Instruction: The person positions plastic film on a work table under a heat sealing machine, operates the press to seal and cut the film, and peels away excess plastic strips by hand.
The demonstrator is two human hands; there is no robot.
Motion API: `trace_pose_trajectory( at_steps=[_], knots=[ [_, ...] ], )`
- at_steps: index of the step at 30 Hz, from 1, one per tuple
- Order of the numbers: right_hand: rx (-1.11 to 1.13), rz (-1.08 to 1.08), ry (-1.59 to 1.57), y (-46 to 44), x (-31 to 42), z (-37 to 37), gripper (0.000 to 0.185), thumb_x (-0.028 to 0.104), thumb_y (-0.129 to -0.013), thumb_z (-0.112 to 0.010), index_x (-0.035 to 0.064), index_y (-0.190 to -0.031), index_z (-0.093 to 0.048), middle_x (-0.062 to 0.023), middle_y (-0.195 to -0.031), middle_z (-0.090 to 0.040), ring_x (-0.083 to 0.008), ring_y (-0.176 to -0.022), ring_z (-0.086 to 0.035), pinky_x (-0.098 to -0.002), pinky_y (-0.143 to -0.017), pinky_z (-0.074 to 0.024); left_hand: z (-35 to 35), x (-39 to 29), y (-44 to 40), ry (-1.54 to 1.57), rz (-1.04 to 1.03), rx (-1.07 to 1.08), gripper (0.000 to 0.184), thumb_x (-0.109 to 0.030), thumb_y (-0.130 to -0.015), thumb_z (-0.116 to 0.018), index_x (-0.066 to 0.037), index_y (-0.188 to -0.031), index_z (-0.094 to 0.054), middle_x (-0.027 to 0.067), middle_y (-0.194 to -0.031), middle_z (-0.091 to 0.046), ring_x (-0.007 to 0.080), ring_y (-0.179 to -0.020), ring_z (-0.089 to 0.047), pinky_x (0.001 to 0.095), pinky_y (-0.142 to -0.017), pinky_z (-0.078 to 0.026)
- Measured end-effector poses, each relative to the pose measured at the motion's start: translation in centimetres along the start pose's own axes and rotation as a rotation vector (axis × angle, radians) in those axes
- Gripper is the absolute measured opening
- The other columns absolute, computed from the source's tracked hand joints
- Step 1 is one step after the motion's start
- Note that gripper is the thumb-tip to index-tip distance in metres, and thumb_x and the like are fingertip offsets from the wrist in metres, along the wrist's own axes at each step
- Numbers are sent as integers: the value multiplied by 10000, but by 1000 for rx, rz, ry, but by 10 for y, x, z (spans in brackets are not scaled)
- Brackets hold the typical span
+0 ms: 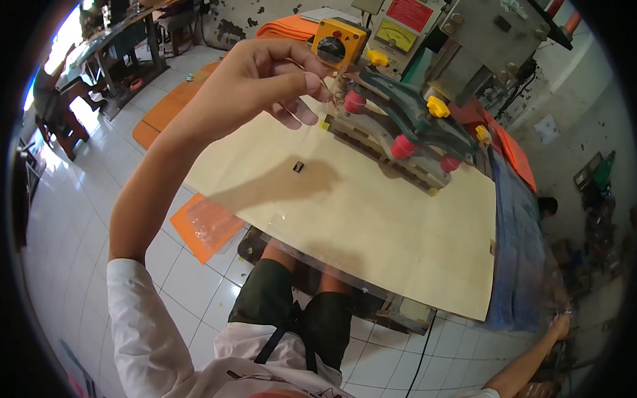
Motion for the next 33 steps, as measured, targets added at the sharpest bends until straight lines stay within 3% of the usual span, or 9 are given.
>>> trace_pose_trajectory(
  at_steps=[5, 9, 18, 23, 25, 27, 29, 31, 33],
  knots=[
    [204, 61, 20, -44, -14, -14, 396, 474, -900, -670, 162, -1142, -684, 28, -924, -655, -97, -729, -586, -277, -607, -434, 10, 12, 3, -31, 35, -107, 275, -233, -939, -675, -24, -1111, -627, 116, -998, -741, 170, -790, -743, 260, -652, -591],
    [162, 121, -168, -2, -6, -45, 379, 476, -899, -679, 176, -1131, -682, 47, -913, -645, -87, -711, -572, -268, -596, -422, 19, 20, 4, -34, 52, -179, 260, -221, -946, -669, -15, -1099, -628, 128, -999, -738, 170, -800, -744, 263, -671, -597],
    [220, 175, -15, 22, -2, -89, 401, 529, -884, -698, 175, -1072, -689, 77, -821, -622, -59, -644, -546, -250, -532, -408, 38, 31, 5, -71, 36, -318, 268, -209, -953, -677, 1, -1113, -634, 149, -1030, -732, 184, -818, -747, 284, -723, -608],
    [149, 324, -5, 85, 10, -104, 357, 512, -895, -706, 162, -964, -700, 77, -703, -553, -39, -562, -488, -215, -463, -332, 54, 55, 6, 7, 76, -421, 216, -143, -964, -617, 32, -1090, -630, 118, -928, -705, 197, -778, -722, 317, -713, -608],
    [328, 343, 202, 88, 17, -107, 359, 466, -926, -693, 134, -1060, -719, 70, -747, -566, -29, -595, -491, -209, -484, -332, 65, 67, 4, -7, 136, -517, 154, -199, -979, -608, -51, -1016, -624, 34, -795, -622, 126, -640, -637, 272, -610, -556],
    [449, 505, 89, 92, 9, -121, 372, 392, -971, -659, 69, -1148, -709, 53, -827, -614, -41, -693, -538, -221, -574, -400, 94, 94, 2, -86, 161, -597, 88, -168, -968, -596, -86, -975, -625, -17, -692, -551, 87, -534, -536, 246, -468, -436],
    [503, 485, 38, 148, 13, -137, 371, 338, -1007, -616, 12, -1166, -695, 24, -898, -645, -79, -802, -571, -252, -704, -455, 123, 115, 2, -157, 264, -666, 63, -158, -952, -591, -107, -949, -628, -58, -634, -475, 60, -463, -429, 234, -397, -295],
    [534, 463, 138, 176, 2, -151, 384, 326, -1028, -582, -28, -1132, -688, 4, -907, -654, -114, -880, -576, -273, -804, -458, 155, 135, 7, -478, 258, -704, 164, -189, -919, -574, -63, -944, -675, 9, -694, -561, 103, -525, -495, 287, -474, -398],
    [551, 621, 277, 235, 2, -163, 410, 346, -1029, -564, -43, -1089, -680, -32, -915, -676, -135, -874, -588, -305, -805, -464, 195, 166, 10, -647, 335, -679, 229, -262, -926, -602, -46, -943, -677, 30, -716, -585, 113, -530, -509, 308, -482, -403]
  ],
)
Point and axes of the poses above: each hand's wrist, its own y-axis away from the middle knuckle, its own z-axis out of the back of the hand, x = y × z, the point moved 2 cm from there along -y, towards the middle knuckle
